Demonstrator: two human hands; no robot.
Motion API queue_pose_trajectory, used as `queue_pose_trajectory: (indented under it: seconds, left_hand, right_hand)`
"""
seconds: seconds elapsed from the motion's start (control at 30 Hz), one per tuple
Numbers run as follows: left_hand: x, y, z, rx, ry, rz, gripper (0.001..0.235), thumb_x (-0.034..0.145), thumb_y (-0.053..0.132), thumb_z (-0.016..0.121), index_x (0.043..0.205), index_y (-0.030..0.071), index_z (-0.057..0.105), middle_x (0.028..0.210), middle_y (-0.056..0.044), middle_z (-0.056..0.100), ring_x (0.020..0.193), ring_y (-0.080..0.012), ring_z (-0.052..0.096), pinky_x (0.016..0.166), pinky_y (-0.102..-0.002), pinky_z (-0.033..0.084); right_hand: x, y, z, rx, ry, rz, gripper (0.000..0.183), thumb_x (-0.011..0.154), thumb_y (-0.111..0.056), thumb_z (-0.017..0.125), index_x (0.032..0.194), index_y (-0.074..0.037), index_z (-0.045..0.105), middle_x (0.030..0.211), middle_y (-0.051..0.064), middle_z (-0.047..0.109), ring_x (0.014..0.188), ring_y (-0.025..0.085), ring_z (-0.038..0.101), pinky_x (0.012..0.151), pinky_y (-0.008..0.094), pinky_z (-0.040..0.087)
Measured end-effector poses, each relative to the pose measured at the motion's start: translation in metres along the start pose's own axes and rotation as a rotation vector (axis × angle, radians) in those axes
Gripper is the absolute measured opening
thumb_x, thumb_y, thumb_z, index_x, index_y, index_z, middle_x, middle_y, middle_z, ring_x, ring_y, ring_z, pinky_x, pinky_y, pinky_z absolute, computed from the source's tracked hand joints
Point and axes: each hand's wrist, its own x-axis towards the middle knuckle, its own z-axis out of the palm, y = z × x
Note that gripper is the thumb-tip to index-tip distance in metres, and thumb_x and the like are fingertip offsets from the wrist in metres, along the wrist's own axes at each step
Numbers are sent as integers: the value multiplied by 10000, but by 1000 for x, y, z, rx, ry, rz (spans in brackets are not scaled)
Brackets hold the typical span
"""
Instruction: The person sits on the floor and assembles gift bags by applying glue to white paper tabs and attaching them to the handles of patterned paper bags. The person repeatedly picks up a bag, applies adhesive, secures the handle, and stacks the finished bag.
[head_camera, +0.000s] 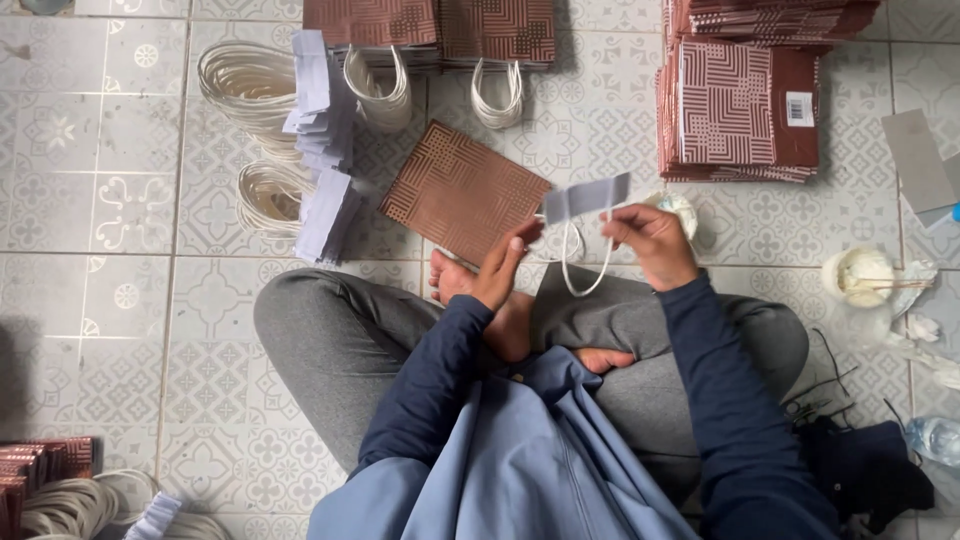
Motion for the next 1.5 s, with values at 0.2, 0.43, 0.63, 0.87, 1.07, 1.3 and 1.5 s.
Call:
queue_pose_trajectory:
  seconds: [0.2, 0.43, 0.63, 0.87, 1.07, 1.3, 1.5]
  left_hand:
    - [-14, 20, 34, -489, -23, -183, 551, 1077, 385, 526, 1493, 27, 468, 1433, -277, 556, 1303, -399, 582, 1043, -550, 479]
    - [1, -29, 19, -502, 243, -171, 227, 1047, 144, 614, 1229, 10, 636, 1173, -175, 716, 1072, -248, 715, 893, -373, 605]
    - [-4, -17, 24, -6, 111, -62, 573, 1001, 152, 714, 1529, 122, 493, 1484, -144, 546, 1405, -373, 471, 1130, -662, 324]
    - [-3, -45, 47, -394, 165, -195, 275, 985, 161, 734, 1241, 75, 680, 1082, -86, 700, 981, -230, 723, 872, -423, 604]
    - [1, -61, 33, -547, 390, -371, 252, 1056, 234, 632, 1152, 5, 675, 1069, -211, 736, 923, -315, 748, 813, -525, 615]
    - [9, -29, 17, -631, 479, -468, 219, 1039, 132, 585, 1101, -70, 644, 1048, -226, 744, 850, -306, 775, 787, -488, 668]
    - [6, -23, 24, -600, 459, -478, 167, 1006, 83, 615, 1072, -63, 665, 1026, -217, 749, 825, -286, 777, 783, -470, 675]
  right_hand:
    - [-27, 43, 24, -41, 12, 19, 185, 894, -11, 823, 1041, 56, 733, 793, 142, 729, 641, 120, 676, 623, 251, 588]
    - [-34, 52, 33, -47, 76, -22, 178, 874, 6, 855, 1007, 35, 740, 786, 99, 706, 718, 71, 638, 658, 240, 580]
    - [-29, 68, 33, -81, 94, -36, 220, 874, -10, 869, 1027, 37, 719, 791, 97, 688, 726, 75, 666, 664, 212, 583]
    - [-34, 76, 44, -219, 4, 31, 389, 840, -30, 882, 1136, 8, 632, 832, 146, 708, 733, 113, 679, 709, 267, 601]
    - [-26, 71, 26, -168, -55, 47, 169, 958, -60, 759, 1052, 31, 654, 749, 185, 718, 641, 207, 733, 623, 296, 625]
    - [-26, 60, -157, -1153, 338, -228, 273, 990, -226, 865, 1205, -134, 723, 1000, 83, 686, 875, 269, 704, 764, 369, 584]
    - [-40, 64, -163, -1043, 182, 359, 559, 964, -367, 762, 1412, -168, 495, 1028, 77, 765, 892, 226, 740, 737, 355, 580]
